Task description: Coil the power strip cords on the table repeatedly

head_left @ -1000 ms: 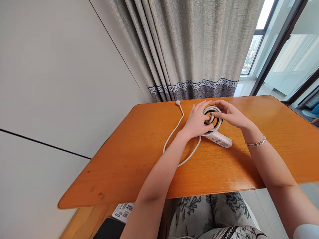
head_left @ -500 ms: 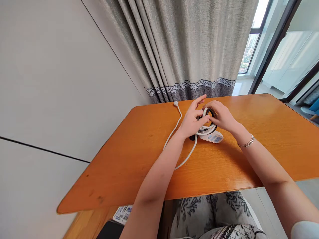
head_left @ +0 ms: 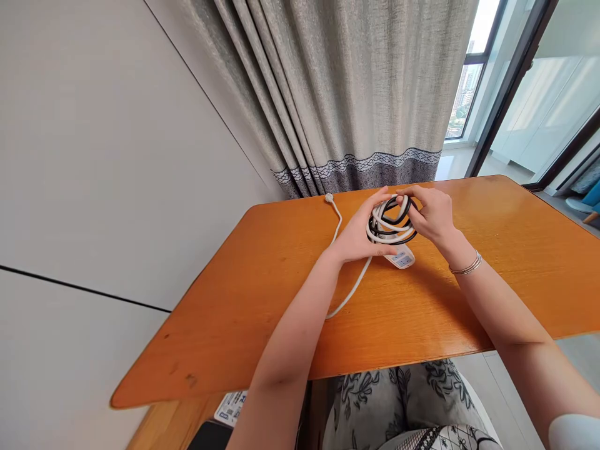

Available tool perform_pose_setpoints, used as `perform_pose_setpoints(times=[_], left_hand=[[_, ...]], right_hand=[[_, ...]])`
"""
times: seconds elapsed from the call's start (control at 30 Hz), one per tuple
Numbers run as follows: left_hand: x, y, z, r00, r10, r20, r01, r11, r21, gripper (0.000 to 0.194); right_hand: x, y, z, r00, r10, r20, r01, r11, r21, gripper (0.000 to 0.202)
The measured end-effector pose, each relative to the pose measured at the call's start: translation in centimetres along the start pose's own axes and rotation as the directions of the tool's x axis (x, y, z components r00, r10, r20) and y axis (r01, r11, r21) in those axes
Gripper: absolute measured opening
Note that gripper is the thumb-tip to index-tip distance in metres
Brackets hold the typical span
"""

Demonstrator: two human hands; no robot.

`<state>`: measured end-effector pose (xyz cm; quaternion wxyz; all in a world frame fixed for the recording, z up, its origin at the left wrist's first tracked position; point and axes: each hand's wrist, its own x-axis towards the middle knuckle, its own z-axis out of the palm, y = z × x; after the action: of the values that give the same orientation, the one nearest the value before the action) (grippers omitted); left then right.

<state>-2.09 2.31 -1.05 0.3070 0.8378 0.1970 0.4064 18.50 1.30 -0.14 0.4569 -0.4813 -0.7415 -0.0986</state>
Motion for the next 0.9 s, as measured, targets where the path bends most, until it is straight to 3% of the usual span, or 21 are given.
perform_pose_setpoints(times=[0.1, 0.2, 0.37, 0.47, 0.57, 0.67, 0.77, 0.9], left_hand=[[0.0, 0.4, -0.2, 0.998, -0.043, 0.039, 0.04, 0.997, 0.073, 0.119], [0.1, 0.5, -0.1, 0.997, -0.076, 0.01, 0.075, 0.996, 0.046, 0.118], [-0.1, -0.2, 0.2, 0.991, -0.126, -0.032, 0.117, 0.971, -0.208, 0.109], [-0.1, -1.2, 0.7, 0.994, -0.095, -0.053, 0.069, 0.928, -0.366, 0.099], [0.0, -1.9, 1.1, 0.998, -0.013, -0.067, -0.02, 0.881, -0.473, 0.101], [0.0, -1.9, 1.1, 1.0, 0.021, -0.006, -0.021, 0.849, -0.527, 0.115], [-0.1, -1.4, 0.9, 0.996, 0.046, 0.078, -0.003, 0.878, -0.478, 0.124], [-0.2, -0.7, 0.8, 0.993, 0.085, 0.087, -0.052, 0.943, -0.33, 0.115]], right_hand=[[0.0, -0.3, -0.3, 1.0, -0.023, 0.015, 0.023, 1.0, 0.002, 0.03], [0.0, -0.6, -0.6, 0.995, -0.086, 0.043, 0.086, 0.996, 0.02, 0.031], [-0.2, -1.0, -0.9, 0.975, -0.22, 0.04, 0.219, 0.975, 0.029, 0.027], [-0.2, -1.1, -0.7, 0.968, -0.251, -0.017, 0.251, 0.967, 0.05, 0.026], [-0.2, -1.2, -0.4, 0.965, -0.23, -0.125, 0.241, 0.967, 0.081, 0.027], [-0.2, -1.3, -0.3, 0.969, -0.158, -0.192, 0.182, 0.976, 0.117, 0.029], [-0.2, -1.6, -0.4, 0.975, -0.084, -0.205, 0.121, 0.977, 0.174, 0.033], [-0.2, -2.1, -0.8, 0.979, -0.001, -0.202, 0.046, 0.975, 0.218, 0.037]])
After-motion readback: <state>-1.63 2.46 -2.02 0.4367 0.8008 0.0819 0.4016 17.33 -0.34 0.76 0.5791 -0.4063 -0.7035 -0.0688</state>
